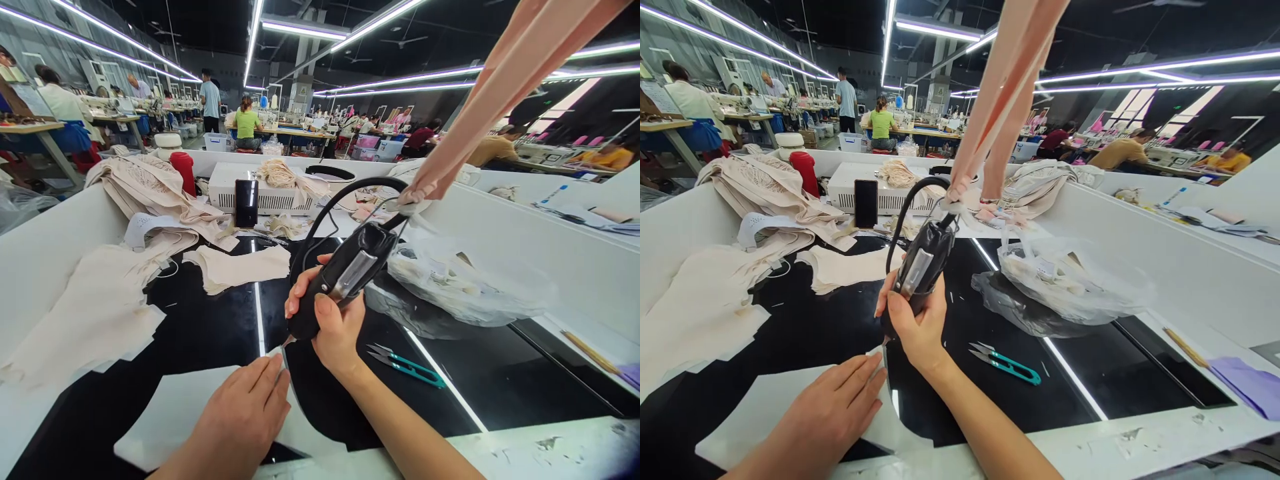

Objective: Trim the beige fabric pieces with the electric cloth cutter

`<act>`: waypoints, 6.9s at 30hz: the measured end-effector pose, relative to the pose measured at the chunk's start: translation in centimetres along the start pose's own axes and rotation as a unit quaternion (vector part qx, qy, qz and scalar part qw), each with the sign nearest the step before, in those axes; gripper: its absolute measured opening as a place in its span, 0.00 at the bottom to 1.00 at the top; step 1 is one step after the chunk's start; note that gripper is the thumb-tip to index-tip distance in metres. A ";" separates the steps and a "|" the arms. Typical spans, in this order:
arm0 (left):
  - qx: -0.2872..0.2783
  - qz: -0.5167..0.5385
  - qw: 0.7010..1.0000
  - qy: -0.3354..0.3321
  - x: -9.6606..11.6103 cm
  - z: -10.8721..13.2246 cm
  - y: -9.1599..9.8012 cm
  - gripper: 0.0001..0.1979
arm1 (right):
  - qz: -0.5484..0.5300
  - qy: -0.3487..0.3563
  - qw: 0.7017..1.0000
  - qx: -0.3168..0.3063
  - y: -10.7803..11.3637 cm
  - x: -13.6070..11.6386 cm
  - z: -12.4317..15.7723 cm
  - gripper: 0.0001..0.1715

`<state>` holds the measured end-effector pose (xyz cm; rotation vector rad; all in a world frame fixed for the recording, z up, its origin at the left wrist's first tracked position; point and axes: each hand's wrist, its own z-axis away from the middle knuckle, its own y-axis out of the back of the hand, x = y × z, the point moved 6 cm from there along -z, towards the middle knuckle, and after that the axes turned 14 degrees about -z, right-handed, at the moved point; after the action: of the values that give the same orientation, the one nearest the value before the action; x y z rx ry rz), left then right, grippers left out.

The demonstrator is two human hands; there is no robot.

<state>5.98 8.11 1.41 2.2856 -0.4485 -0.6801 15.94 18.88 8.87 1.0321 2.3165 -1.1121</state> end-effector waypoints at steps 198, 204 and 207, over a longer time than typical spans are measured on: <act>-0.100 0.195 0.975 -0.044 -1.9 -1.1 0.2 0.12 | 0.069 0.021 0.993 0.089 0.0 -4.5 3.5 0.21; -0.095 0.199 0.974 -0.043 -2.0 -1.3 0.5 0.11 | 0.066 0.014 0.994 0.085 0.2 -3.8 3.9 0.22; -0.092 0.192 0.976 -0.050 -1.9 -1.3 0.6 0.11 | 0.069 0.016 0.994 0.080 0.1 -3.8 3.9 0.22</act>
<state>5.16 9.36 3.30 1.9227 -0.8141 -0.6117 18.54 14.13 8.64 1.2571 2.1702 -1.2500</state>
